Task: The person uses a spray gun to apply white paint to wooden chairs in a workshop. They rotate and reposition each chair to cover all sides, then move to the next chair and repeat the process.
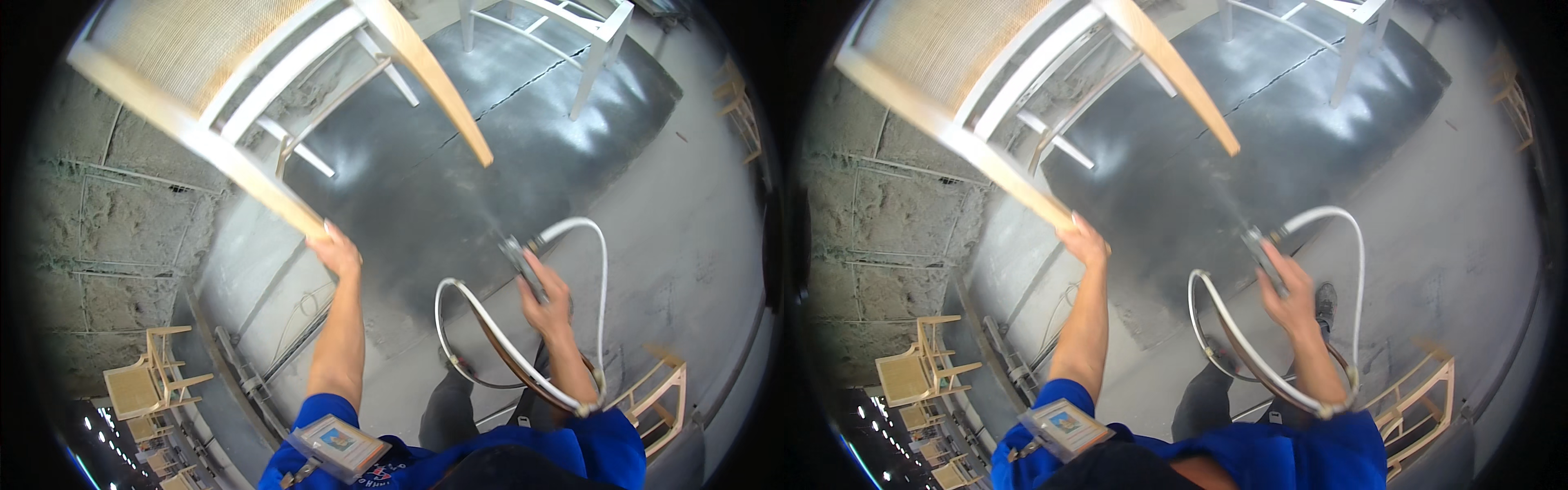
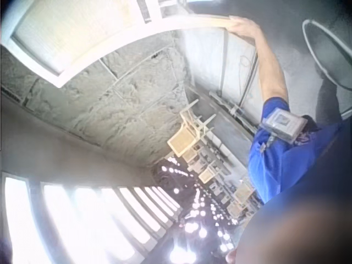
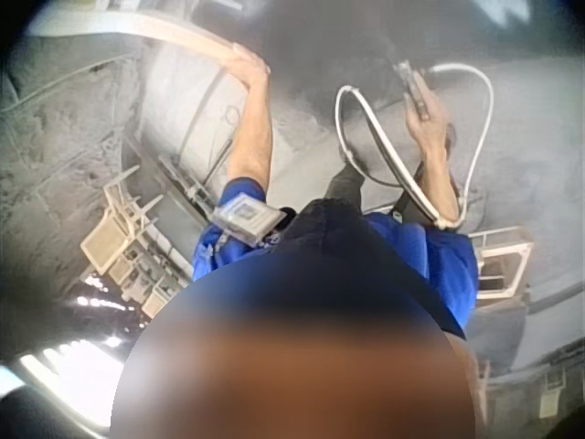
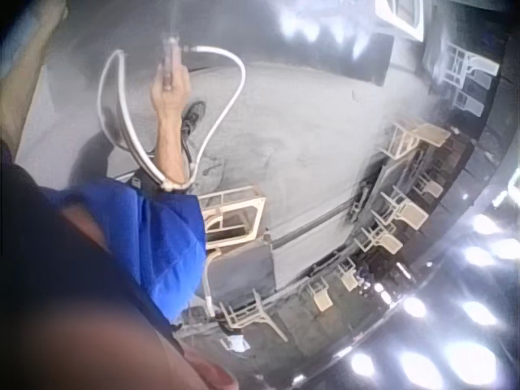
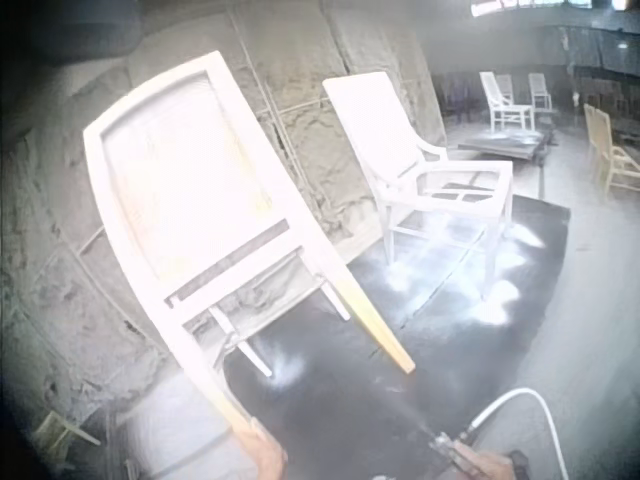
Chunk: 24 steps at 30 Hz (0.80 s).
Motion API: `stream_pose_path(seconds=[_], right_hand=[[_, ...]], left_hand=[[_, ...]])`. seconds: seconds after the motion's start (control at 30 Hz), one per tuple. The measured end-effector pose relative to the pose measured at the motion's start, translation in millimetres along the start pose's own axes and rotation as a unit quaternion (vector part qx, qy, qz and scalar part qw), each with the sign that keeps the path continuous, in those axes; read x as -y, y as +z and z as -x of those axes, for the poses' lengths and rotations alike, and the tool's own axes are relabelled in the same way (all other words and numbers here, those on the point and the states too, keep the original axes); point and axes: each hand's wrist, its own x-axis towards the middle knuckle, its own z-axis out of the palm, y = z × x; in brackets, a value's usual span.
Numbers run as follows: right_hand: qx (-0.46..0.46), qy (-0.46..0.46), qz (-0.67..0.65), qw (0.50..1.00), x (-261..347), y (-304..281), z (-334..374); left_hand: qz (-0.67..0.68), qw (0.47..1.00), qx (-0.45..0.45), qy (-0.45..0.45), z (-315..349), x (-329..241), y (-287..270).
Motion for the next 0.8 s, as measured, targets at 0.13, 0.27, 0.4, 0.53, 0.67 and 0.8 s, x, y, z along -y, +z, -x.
stream_pose_path(seconds=[0.13,0.27,0.4,0.53,0.67,0.8], right_hand=[[0.055,0.029,0.080,0.995,-32,-122,-4],[0.092,-0.002,0.070,0.993,-33,-206,-53],[0.125,0.029,0.007,0.992,-41,-255,-119],[0.158,0.037,-0.127,0.978,-66,-254,-204],[0.205,0.024,-0.186,0.961,-82,-218,-291],[0.230,0.024,-0.160,0.960,-78,-174,-369]], left_hand=[[-0.011,0.999,-0.027,-0.040,85,71,49],[-0.003,0.993,-0.008,-0.116,120,123,97],[-0.081,0.945,0.035,-0.315,142,84,111],[0.010,0.874,0.311,-0.374,193,-41,119],[0.145,0.723,0.655,-0.163,297,-148,72],[0.455,0.578,0.650,-0.191,358,-204,-33]])
